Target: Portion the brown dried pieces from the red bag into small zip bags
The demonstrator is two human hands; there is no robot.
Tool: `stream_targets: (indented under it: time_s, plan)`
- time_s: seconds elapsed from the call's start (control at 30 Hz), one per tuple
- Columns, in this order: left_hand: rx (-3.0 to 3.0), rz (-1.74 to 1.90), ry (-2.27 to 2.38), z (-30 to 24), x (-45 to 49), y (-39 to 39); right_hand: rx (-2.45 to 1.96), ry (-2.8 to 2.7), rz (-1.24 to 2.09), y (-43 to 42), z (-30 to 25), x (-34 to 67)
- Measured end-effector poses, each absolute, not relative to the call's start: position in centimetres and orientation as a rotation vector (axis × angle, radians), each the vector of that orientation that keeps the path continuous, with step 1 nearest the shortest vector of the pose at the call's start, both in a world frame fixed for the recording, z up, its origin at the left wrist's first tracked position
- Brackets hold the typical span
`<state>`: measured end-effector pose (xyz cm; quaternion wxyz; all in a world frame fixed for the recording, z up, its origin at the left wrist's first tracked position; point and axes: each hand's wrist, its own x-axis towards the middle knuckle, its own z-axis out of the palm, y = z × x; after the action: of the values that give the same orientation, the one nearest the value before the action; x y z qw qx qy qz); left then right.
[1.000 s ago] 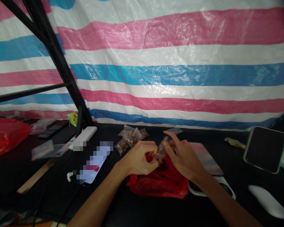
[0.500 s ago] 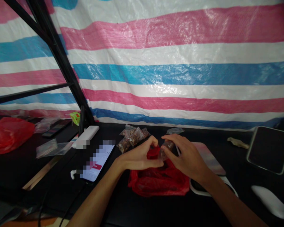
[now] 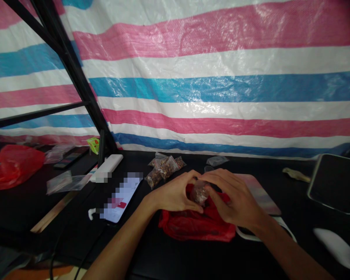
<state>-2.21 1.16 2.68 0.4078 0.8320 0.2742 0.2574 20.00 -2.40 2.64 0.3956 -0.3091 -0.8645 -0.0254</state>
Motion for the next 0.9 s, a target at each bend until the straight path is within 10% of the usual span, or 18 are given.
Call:
stream_targets:
  time_s: [0.9]
  plan:
    - [1.676, 1.073, 0.963, 0.2, -2.2, 3.7, -0.853, -1.827, -0.251, -2.3, 2.4, 19.8]
